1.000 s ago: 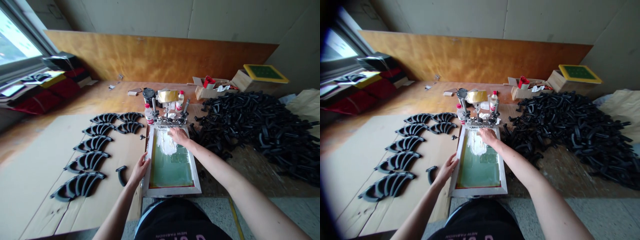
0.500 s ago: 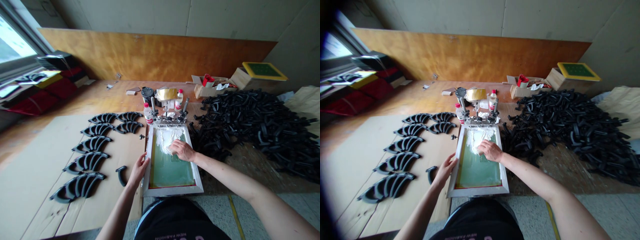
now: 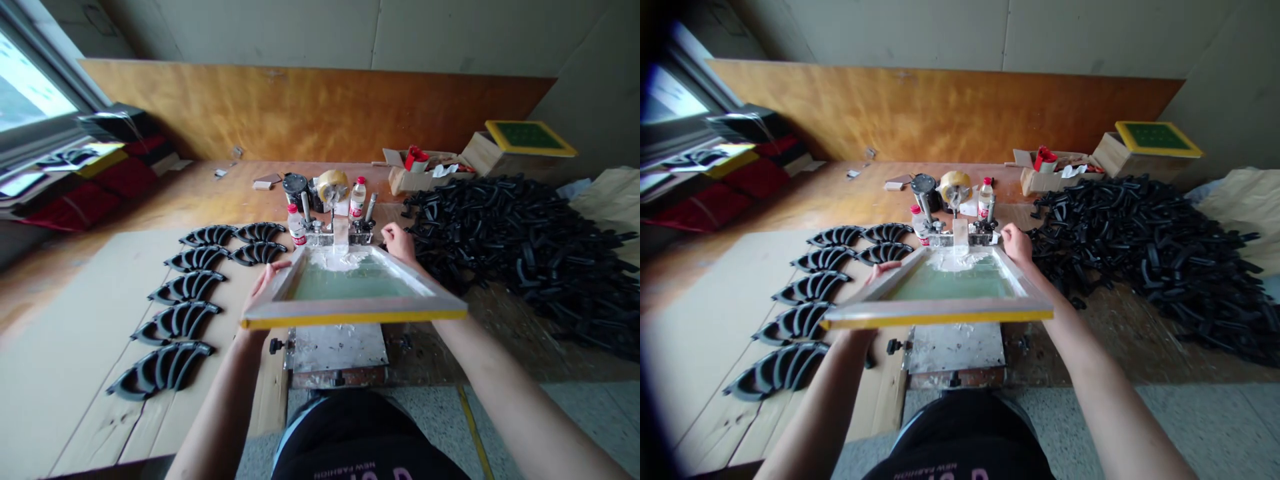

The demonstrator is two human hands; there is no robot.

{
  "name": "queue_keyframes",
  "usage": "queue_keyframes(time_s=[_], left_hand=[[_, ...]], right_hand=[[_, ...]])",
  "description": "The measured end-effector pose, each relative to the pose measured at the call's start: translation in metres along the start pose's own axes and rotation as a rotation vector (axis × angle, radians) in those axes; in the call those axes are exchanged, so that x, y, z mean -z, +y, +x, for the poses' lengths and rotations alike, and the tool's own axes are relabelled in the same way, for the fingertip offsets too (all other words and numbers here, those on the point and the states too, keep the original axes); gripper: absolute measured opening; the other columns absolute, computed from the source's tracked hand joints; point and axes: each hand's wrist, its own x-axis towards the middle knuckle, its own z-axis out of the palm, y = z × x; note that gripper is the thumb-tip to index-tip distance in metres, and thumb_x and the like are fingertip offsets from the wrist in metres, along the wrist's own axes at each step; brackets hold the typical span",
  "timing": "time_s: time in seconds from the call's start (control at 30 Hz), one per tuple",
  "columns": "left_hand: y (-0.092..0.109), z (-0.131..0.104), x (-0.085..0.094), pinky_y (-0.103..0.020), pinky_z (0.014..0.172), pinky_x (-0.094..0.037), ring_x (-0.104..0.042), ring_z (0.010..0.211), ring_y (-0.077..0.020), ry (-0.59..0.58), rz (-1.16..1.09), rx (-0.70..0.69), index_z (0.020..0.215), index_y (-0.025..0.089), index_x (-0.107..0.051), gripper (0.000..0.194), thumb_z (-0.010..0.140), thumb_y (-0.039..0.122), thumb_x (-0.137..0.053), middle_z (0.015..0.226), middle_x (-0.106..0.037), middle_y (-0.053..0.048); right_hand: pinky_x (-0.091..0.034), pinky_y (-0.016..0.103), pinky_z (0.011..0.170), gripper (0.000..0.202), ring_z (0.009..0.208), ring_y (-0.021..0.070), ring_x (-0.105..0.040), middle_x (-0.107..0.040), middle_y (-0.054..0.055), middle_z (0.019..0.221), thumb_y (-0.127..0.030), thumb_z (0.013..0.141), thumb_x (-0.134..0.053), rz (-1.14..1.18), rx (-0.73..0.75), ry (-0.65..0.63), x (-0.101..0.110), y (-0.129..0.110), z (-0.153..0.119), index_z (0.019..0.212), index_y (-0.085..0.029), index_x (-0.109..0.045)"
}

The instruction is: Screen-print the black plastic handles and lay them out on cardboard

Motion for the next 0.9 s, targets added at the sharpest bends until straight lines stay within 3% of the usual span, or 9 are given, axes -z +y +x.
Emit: queue_keyframes(time_s=[0.07,0.2,0.27,0.4,0.5,0.6,0.7,0.8,0.9], left_hand=[[0.013,0.014,-0.012,-0.031,0.074,-0.054,-0.064,0.09,-0.0202,0.006,-0.114,-0.059,0.109,0.017,-0.063,0.055,0.078,0.063,-0.059,0.105,-0.067,-0.008],[0.009,0.021,-0.033,-0.029,0.068,-0.055,-0.066,0.083,-0.0168,0.128,-0.242,-0.02,0.112,0.02,-0.056,0.051,0.081,0.061,-0.057,0.098,-0.068,-0.007],[-0.013,0.009,-0.043,-0.028,0.066,-0.055,-0.066,0.077,-0.0154,0.123,-0.264,0.088,0.114,0.02,-0.055,0.053,0.081,0.061,-0.058,0.098,-0.069,-0.007],[-0.07,-0.035,-0.062,-0.034,0.066,-0.057,-0.07,0.083,-0.0219,-0.132,-0.225,0.527,0.113,0.016,-0.057,0.06,0.078,0.065,-0.061,0.107,-0.071,-0.015],[-0.099,-0.059,-0.055,-0.033,0.064,-0.056,-0.07,0.079,-0.0216,-0.075,-0.184,0.601,0.103,0.017,-0.059,0.056,0.076,0.065,-0.062,0.094,-0.073,-0.011],[-0.119,-0.069,-0.006,-0.029,0.057,-0.052,-0.066,0.063,-0.0183,0.043,0.012,0.524,0.096,0.017,-0.057,0.049,0.077,0.063,-0.059,0.078,-0.073,-0.007],[-0.147,-0.072,0.079,-0.029,0.049,-0.046,-0.055,0.045,-0.0173,0.237,0.294,0.563,0.078,0.018,-0.055,0.047,0.081,0.064,-0.045,0.056,-0.066,-0.005],[-0.178,-0.073,0.153,-0.033,0.046,-0.043,-0.054,0.042,-0.0226,0.287,0.605,0.754,0.057,0.022,-0.049,0.049,0.082,0.063,-0.037,0.043,-0.058,-0.007],[-0.195,-0.069,0.179,-0.04,0.05,-0.045,-0.058,0.045,-0.0296,0.172,0.825,0.843,0.05,0.025,-0.048,0.05,0.08,0.065,-0.039,0.042,-0.058,-0.01]], right_hand=[[-0.048,0.032,0.079,0.026,0.083,0.0216,-0.065,-0.072,0.006,0.088,-0.029,0.093,-0.051,0.034,-0.029,-0.077,-0.01,0.021,-0.023,0.11,-0.018,-0.067],[-0.046,0.034,0.09,0.037,0.1,0.0206,-0.06,-0.069,0.006,0.105,-0.026,0.083,-0.069,0.089,0.37,-0.313,-0.046,0.021,-0.074,0.119,-0.021,-0.063],[-0.044,0.037,0.093,0.032,0.104,0.0213,-0.057,-0.067,0.006,0.107,-0.024,0.082,-0.071,0.026,0.467,-0.342,-0.056,0.002,-0.096,0.114,-0.024,-0.066],[-0.045,0.035,0.09,0.012,0.098,0.0218,-0.054,-0.064,0.007,0.093,-0.028,0.09,-0.063,-0.017,0.504,-0.204,-0.056,-0.046,-0.142,0.097,-0.022,-0.071],[-0.045,0.032,0.086,0.017,0.093,0.0199,-0.054,-0.064,0.005,0.089,-0.029,0.095,-0.055,0.042,0.792,-0.276,-0.05,-0.062,-0.17,0.1,-0.024,-0.07],[-0.046,0.03,0.082,0.023,0.09,0.0188,-0.056,-0.067,0.003,0.089,-0.021,0.095,-0.05,-0.002,0.791,-0.335,-0.034,-0.029,-0.162,0.102,-0.026,-0.071],[-0.045,0.032,0.088,0.037,0.099,0.0211,-0.056,-0.069,0.008,0.102,-0.002,0.085,-0.049,-0.226,0.462,-0.314,-0.006,0.04,-0.123,0.107,-0.022,-0.071],[-0.045,0.036,0.091,0.04,0.103,0.0248,-0.058,-0.071,0.012,0.103,-0.001,0.079,-0.053,-0.43,0.252,-0.457,0.016,0.097,-0.092,0.108,-0.021,-0.071],[-0.045,0.038,0.089,0.035,0.103,0.0273,-0.061,-0.072,0.014,0.098,-0.004,0.081,-0.053,-0.519,0.194,-0.536,0.028,0.11,-0.081,0.104,-0.021,-0.073]])
